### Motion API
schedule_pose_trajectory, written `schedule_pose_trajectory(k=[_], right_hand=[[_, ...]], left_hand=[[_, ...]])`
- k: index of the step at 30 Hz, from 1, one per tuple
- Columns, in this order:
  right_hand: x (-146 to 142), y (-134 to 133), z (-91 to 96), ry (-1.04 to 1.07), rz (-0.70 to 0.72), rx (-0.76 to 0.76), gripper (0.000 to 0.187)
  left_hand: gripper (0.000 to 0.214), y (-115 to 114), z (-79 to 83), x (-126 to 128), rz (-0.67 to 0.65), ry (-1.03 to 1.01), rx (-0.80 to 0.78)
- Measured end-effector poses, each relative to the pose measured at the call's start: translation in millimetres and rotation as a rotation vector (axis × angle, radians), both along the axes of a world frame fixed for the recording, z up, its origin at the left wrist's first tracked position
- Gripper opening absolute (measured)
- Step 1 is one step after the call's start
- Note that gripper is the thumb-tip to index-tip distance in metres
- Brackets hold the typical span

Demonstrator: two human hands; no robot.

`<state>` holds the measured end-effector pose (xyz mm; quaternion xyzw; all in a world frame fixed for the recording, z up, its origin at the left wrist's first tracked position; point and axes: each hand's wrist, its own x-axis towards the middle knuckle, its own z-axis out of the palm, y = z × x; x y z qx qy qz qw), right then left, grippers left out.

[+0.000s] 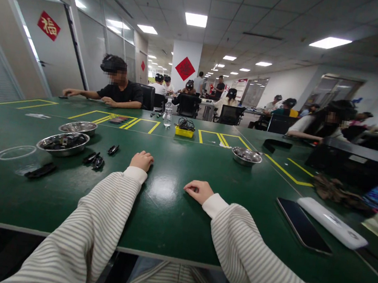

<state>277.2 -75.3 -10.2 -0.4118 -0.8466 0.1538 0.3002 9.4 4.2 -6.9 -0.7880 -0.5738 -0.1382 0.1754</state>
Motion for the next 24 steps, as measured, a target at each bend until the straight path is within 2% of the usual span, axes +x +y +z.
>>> schedule_pose_trajectory(k=[13,24], right_hand=[[0.9,0.6,-0.6,-0.015,0.016,0.021,0.014],[1.6,1.3,-1.4,-0.030,0.034,0.037,0.014]], left_hand=[[0.021,-3.2,1.8,3.1,-0.023,0.008,0.010],[0.020,-1.9,0.6,4.3,0.006,-0.033,0.016]])
